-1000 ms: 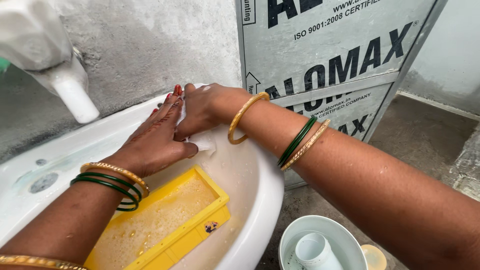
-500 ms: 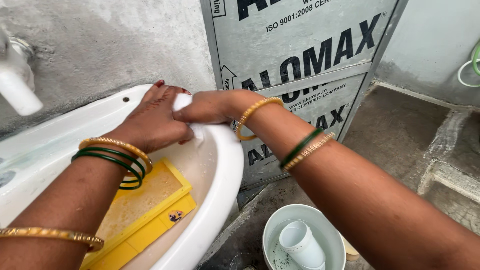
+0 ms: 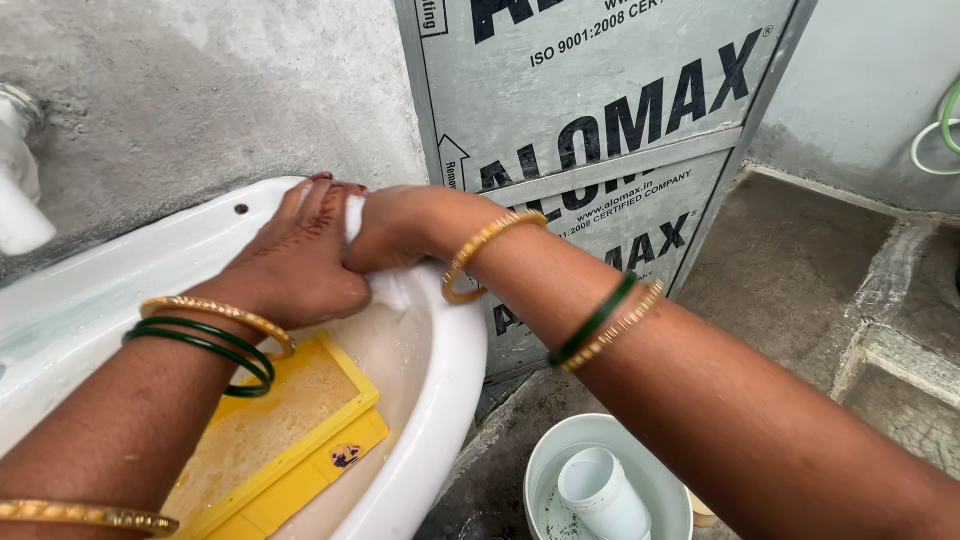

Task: The person cleans a small ceramic washbasin using a wet cloth and soapy water, wiping the basin, the faucet, and the soap dish, and then rinsing the basin and their hands.

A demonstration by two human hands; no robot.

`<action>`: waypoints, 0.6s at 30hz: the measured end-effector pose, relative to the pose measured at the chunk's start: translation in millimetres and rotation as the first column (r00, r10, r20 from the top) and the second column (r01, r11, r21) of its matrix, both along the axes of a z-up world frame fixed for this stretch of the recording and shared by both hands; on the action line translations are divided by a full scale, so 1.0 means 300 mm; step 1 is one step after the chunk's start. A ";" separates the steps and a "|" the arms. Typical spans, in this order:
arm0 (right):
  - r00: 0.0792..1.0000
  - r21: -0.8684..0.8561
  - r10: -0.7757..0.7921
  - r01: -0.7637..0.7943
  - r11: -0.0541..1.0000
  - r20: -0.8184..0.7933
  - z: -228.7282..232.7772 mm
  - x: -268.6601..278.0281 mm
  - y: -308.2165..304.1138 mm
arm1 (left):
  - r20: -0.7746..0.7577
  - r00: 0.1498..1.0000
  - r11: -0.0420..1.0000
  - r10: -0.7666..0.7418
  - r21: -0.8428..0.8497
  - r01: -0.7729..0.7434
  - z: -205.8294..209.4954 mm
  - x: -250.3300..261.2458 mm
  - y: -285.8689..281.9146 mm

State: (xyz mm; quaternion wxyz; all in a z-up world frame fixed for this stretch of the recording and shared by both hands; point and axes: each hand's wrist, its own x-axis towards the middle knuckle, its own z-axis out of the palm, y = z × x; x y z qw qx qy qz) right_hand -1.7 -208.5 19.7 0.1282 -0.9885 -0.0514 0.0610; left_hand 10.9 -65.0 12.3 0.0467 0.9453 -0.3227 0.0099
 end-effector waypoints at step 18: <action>0.991 0.100 -0.090 0.100 0.990 -0.099 -0.017 -0.170 -0.058 | -0.071 0.997 1.000 0.021 -0.010 -0.022 0.004 -0.163 -0.063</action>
